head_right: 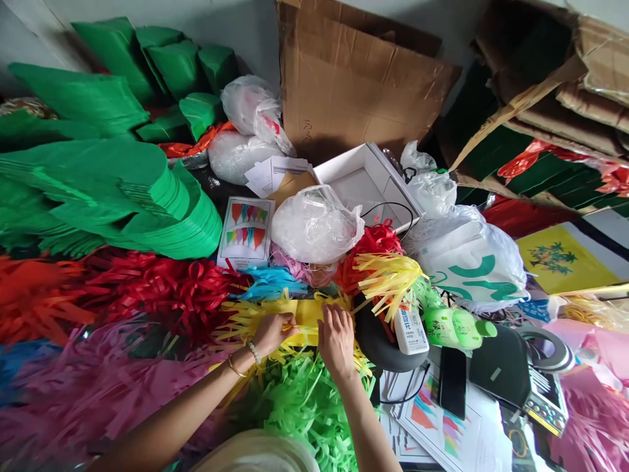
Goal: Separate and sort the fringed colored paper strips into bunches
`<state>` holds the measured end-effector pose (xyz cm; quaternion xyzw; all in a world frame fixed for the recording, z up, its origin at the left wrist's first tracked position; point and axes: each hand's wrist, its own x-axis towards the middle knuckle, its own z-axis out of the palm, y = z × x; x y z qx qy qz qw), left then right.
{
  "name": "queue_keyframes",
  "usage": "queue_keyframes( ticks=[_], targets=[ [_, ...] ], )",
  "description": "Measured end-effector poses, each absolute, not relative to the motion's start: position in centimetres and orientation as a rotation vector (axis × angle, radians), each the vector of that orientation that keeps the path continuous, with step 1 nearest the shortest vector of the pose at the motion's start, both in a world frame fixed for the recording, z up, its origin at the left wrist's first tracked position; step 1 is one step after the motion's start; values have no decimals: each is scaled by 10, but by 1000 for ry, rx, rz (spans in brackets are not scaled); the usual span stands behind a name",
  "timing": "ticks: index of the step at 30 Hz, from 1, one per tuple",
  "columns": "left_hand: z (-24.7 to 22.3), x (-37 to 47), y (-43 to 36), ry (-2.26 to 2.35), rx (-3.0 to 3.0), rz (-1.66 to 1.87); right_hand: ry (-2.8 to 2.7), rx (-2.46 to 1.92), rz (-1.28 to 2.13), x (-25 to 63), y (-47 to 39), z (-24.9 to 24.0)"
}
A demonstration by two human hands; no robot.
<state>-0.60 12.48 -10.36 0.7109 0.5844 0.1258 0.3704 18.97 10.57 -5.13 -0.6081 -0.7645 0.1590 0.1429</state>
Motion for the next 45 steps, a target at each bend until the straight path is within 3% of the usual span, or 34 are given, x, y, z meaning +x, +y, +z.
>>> queue_keyframes(
  ticks=[5, 17, 27, 34, 39, 45],
  targets=[
    [-101, -4, 129, 1517, 1796, 310, -2339, -1601, 583, 180, 101, -50],
    [-88, -21, 135, 1430, 1888, 298, -2337, -1795, 686, 195, 125, -64],
    [-86, -36, 182, 1717, 1926, 137, -2254, -2189, 550, 187, 154, -83],
    [-53, -2, 160, 1754, 2149, 305, -2265, -2232, 481, 180, 156, -87],
    [-83, 44, 129, 1491, 2357, 328, -2306, -2168, 386, 180, 155, -89],
    [-125, 27, 120, 1418, 2495, 423, -2405, -1926, 159, 179, 141, -90]
  ],
)
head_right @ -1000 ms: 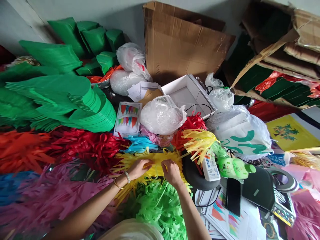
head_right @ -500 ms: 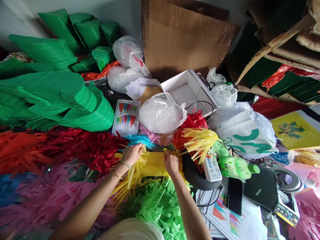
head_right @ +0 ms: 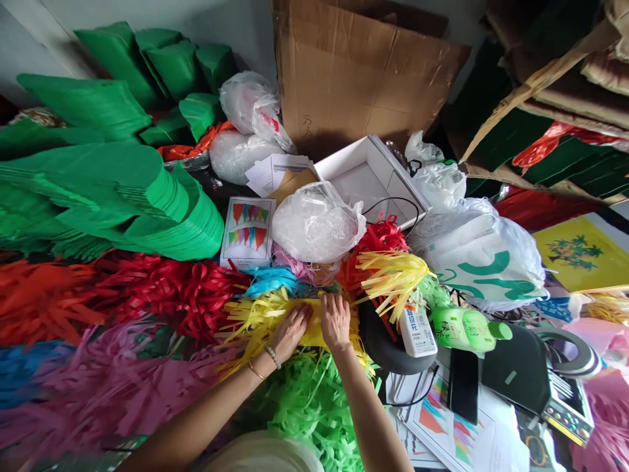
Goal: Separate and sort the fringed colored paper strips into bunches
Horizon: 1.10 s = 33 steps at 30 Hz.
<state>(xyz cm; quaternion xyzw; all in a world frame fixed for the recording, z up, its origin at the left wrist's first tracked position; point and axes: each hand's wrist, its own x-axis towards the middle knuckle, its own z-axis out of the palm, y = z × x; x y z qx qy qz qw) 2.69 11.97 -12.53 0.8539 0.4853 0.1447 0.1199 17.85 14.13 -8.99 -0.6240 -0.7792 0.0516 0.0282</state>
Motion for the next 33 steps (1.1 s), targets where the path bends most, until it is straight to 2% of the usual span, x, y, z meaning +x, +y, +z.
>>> queue_keyframes(
  ticks=[8, 18, 33],
  targets=[
    [-150, 18, 122, 1356, 2570, 564, -2550, -1559, 1, 170, 106, -115],
    [-132, 16, 124, 1372, 2550, 650, -2576, -1406, -197, 184, 117, -127],
    [-132, 17, 126, 1349, 2556, 729, -2544, -1355, -157, 197, 125, -125]
  ],
)
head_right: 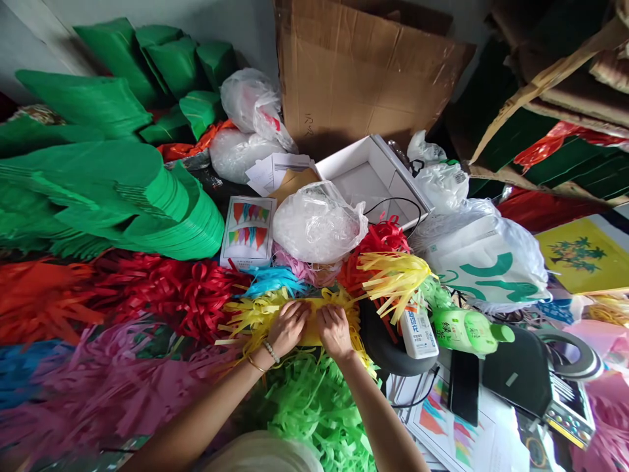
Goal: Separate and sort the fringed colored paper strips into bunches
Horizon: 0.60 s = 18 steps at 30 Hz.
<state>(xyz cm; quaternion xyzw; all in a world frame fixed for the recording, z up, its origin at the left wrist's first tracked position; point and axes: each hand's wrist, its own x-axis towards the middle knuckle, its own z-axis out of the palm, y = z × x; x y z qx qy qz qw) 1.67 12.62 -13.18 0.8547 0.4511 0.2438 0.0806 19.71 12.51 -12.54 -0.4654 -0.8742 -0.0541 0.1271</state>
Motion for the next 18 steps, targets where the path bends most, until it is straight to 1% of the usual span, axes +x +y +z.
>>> queue_keyframes(
  ticks=[5, 9, 13, 18],
  targets=[
    [-137, 16, 127, 1347, 2561, 755, -2565, -1310, -113, 194, 124, -124],
    [-131, 8, 124, 1423, 2504, 750, -2554, -1318, -28, 196, 128, -119],
    [-117, 1, 125, 1621, 2381, 689, -2485, -1446, 73, 201, 135, -108],
    [-108, 1, 137, 1790, 2304, 581, -2395, -1644, 89, 199, 146, -106]
  ],
)
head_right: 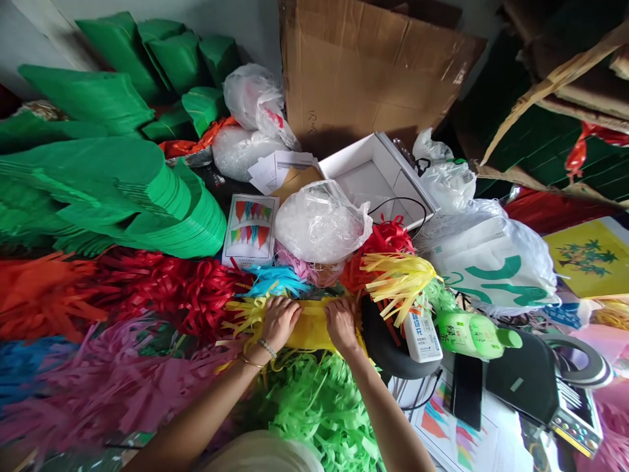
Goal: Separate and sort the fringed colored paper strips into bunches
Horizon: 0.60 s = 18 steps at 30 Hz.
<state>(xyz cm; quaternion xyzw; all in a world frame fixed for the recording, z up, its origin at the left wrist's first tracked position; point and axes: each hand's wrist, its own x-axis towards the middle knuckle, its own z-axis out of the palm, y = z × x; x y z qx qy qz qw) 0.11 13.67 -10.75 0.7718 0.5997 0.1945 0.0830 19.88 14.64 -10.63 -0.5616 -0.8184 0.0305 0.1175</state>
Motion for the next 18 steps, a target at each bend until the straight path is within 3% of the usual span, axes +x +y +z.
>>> queue_keyframes(
  ticks=[14, 18],
  targets=[
    [-105, -18, 147, 2020, 2172, 475, -2387, -1806, 14, 190, 156, -109],
    [-96, -10, 140, 1904, 2270, 539, -2388, -1785, 10, 189, 156, -109]
  ],
)
